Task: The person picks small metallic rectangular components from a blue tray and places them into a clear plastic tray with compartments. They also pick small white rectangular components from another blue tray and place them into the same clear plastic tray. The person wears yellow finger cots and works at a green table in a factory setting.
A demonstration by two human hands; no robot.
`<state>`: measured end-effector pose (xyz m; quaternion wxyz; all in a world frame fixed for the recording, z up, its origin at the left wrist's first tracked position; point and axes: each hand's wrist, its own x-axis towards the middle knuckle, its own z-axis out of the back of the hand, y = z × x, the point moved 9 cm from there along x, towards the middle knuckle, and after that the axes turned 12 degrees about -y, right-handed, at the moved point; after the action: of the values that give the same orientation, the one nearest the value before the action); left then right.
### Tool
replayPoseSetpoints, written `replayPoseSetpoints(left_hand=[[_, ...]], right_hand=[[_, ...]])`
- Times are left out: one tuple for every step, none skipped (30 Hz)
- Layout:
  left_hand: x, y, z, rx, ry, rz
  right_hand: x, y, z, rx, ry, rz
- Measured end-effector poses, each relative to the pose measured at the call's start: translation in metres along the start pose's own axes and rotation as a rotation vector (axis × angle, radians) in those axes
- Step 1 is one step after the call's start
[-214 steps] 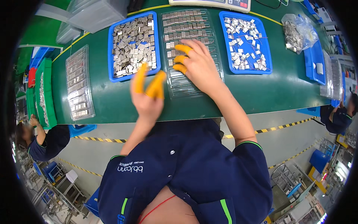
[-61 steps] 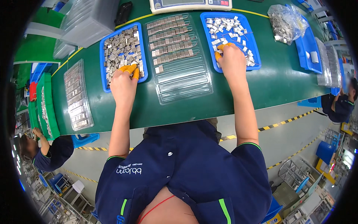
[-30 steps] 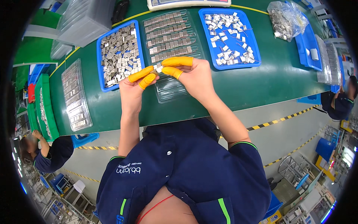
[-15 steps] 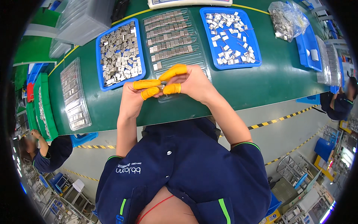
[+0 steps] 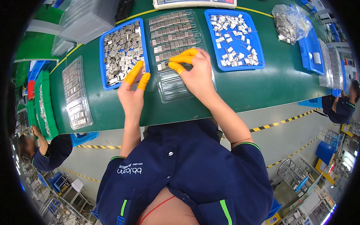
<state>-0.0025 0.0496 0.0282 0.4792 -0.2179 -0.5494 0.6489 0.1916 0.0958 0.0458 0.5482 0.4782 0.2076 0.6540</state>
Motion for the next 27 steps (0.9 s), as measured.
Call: replayPoseSetpoints(left_hand=[[0.005, -0.01, 0.01, 0.11, -0.057, -0.17], [0.01, -0.01, 0.017, 0.201, -0.079, -0.233], [0.015, -0.01, 0.024, 0.296, -0.105, -0.299], [0.019, -0.009, 0.032, 0.362, -0.131, -0.295], [0.02, -0.008, 0.037, 0.484, -0.16, -0.353], [0.021, -0.007, 0.044, 0.584, -0.203, -0.376], [0.022, -0.007, 0.049, 0.682, -0.245, -0.399], [0.025, -0.008, 0.053, 0.709, -0.255, -0.403], [0.028, -0.01, 0.055, 0.73, -0.263, -0.403], [0.03, -0.011, 0.056, 0.75, -0.27, -0.404], [0.032, -0.01, 0.051, 0.705, -0.21, -0.406], [0.034, -0.01, 0.047, 0.659, -0.153, -0.41], [0.036, -0.01, 0.041, 0.613, -0.096, -0.414], [0.038, -0.007, 0.033, 0.577, -0.03, -0.365], [0.039, -0.005, 0.023, 0.544, 0.036, -0.315], [0.04, -0.002, 0.014, 0.511, 0.103, -0.264], [0.041, 0.002, 0.01, 0.548, 0.128, -0.26], [0.043, 0.01, 0.004, 0.58, 0.154, -0.26], [0.044, 0.019, -0.001, 0.613, 0.18, -0.256], [0.046, 0.031, -0.002, 0.595, 0.189, -0.254], [0.049, 0.035, -0.004, 0.542, 0.201, -0.213], [0.05, 0.036, -0.005, 0.487, 0.213, -0.172], [0.05, 0.036, -0.007, 0.433, 0.225, -0.128], [0.05, 0.028, -0.008, 0.441, 0.241, -0.125], [0.051, 0.024, -0.011, 0.414, 0.253, -0.171], [0.051, 0.028, -0.011, 0.414, 0.269, -0.042], [0.051, 0.033, -0.01, 0.417, 0.285, 0.082]], right_hand=[[0.001, 0.005, 0.002, -0.19, -0.055, 0.164], [0.0, 0.003, -0.004, -0.251, -0.046, 0.238], [-0.001, 0.003, -0.012, -0.307, -0.038, 0.314], [-0.003, 0.005, -0.018, -0.363, -0.03, 0.389], [-0.004, 0.003, -0.017, -0.359, -0.036, 0.375], [-0.006, 0.004, -0.018, -0.347, -0.038, 0.363], [-0.007, 0.004, -0.018, -0.337, -0.04, 0.35], [-0.007, -0.001, -0.021, -0.361, -0.028, 0.338], [-0.008, -0.003, -0.024, -0.354, -0.006, 0.339], [-0.009, -0.004, -0.026, -0.347, 0.015, 0.339], [-0.01, -0.004, -0.028, -0.342, 0.035, 0.338], [-0.011, -0.003, -0.03, -0.319, 0.059, 0.323], [-0.009, 0.001, -0.025, -0.302, 0.038, 0.323], [-0.005, 0.006, -0.017, -0.285, 0.015, 0.323], [-0.001, 0.009, -0.011, -0.265, -0.005, 0.321], [0.004, 0.003, -0.001, -0.326, -0.032, 0.315], [0.011, -0.002, 0.012, -0.342, -0.068, 0.29], [0.018, -0.012, 0.026, -0.381, -0.105, 0.228], [0.024, -0.023, 0.042, -0.419, -0.14, 0.167], [0.029, -0.037, 0.056, -0.486, -0.169, 0.138], [0.031, -0.054, 0.073, -0.565, -0.204, 0.101], [0.032, -0.066, 0.089, -0.666, -0.223, 0.054], [0.03, -0.075, 0.096, -0.712, -0.196, 0.004], [0.029, -0.081, 0.103, -0.752, -0.167, -0.048], [0.027, -0.087, 0.108, -0.791, -0.136, -0.099], [0.027, -0.089, 0.109, -0.75, -0.146, -0.084], [0.028, -0.088, 0.107, -0.69, -0.142, -0.061]])
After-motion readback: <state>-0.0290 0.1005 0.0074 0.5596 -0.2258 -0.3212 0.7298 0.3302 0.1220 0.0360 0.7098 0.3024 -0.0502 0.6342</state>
